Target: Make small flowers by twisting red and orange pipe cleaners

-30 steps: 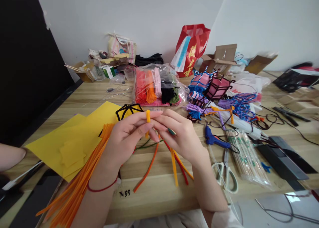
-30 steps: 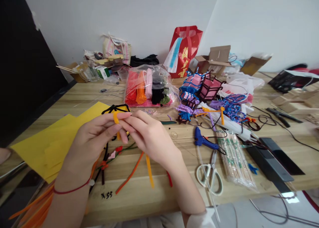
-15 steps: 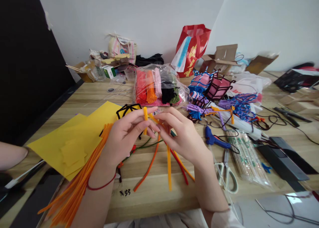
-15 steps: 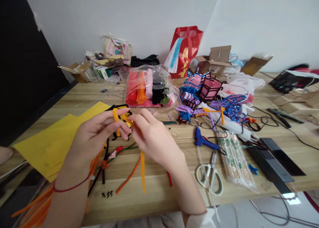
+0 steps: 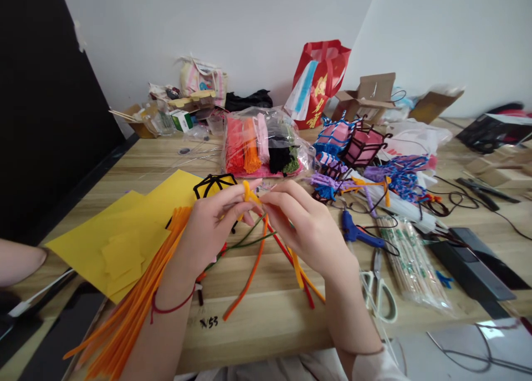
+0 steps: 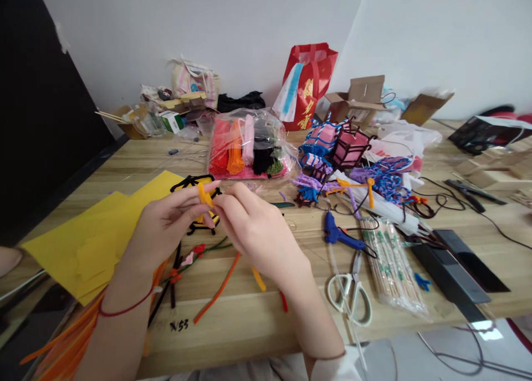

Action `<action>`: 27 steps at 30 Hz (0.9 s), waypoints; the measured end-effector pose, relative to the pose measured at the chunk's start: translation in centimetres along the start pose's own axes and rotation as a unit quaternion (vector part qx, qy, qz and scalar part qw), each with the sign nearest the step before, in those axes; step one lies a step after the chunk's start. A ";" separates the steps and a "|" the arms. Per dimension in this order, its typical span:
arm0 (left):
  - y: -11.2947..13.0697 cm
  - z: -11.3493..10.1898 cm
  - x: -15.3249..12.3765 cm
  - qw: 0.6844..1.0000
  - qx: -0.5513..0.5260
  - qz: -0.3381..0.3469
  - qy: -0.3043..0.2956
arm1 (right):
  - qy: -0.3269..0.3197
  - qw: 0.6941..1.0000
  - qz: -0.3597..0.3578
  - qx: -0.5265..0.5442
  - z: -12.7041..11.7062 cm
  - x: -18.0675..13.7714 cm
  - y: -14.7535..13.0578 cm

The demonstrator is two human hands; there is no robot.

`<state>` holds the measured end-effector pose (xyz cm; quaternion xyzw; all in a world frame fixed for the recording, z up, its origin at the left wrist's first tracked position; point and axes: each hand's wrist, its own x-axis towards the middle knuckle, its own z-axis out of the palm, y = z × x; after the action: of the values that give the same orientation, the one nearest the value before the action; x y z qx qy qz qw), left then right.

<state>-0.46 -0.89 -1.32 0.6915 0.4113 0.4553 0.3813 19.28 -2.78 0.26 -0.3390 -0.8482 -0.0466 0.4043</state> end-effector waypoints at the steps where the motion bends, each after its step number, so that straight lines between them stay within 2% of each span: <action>1: 0.1 0.0 0.0 1.000 0.009 -0.004 -0.007 | 0.003 1.000 -0.004 -0.007 0.0 0.0 0.0; 5: 0.4 0.0 -0.2 0.998 0.045 -0.017 -0.035 | 0.006 1.000 -0.004 -0.016 -0.3 0.0 0.3; 9: 0.3 0.3 -0.3 0.996 0.058 0.000 -0.067 | 0.007 1.000 0.022 0.000 -0.5 -0.1 0.6; 12: 0.0 0.6 -0.4 0.996 0.057 0.007 -0.068 | 0.017 0.999 0.039 0.013 -0.5 -0.1 0.7; 16: 0.1 0.6 -0.5 0.999 -0.020 0.007 -0.045 | 0.052 0.995 0.045 0.065 -0.5 -0.1 0.4; 20: 0.8 0.2 -0.7 0.997 -0.068 0.012 -0.043 | 0.034 0.995 0.040 0.091 -0.7 -0.2 0.2; 24: 1.0 -0.4 -0.7 0.994 0.046 0.083 -0.049 | 0.008 0.995 0.046 0.088 -0.7 -0.2 0.4; 27: 0.6 -0.5 -0.4 0.976 0.159 0.143 -0.049 | -0.015 0.995 0.052 0.083 -0.7 -0.2 0.6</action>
<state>-0.93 -1.40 -0.70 0.8167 0.3559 0.3993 0.2168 20.22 -2.65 0.41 -0.3481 -0.8366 0.0505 0.4199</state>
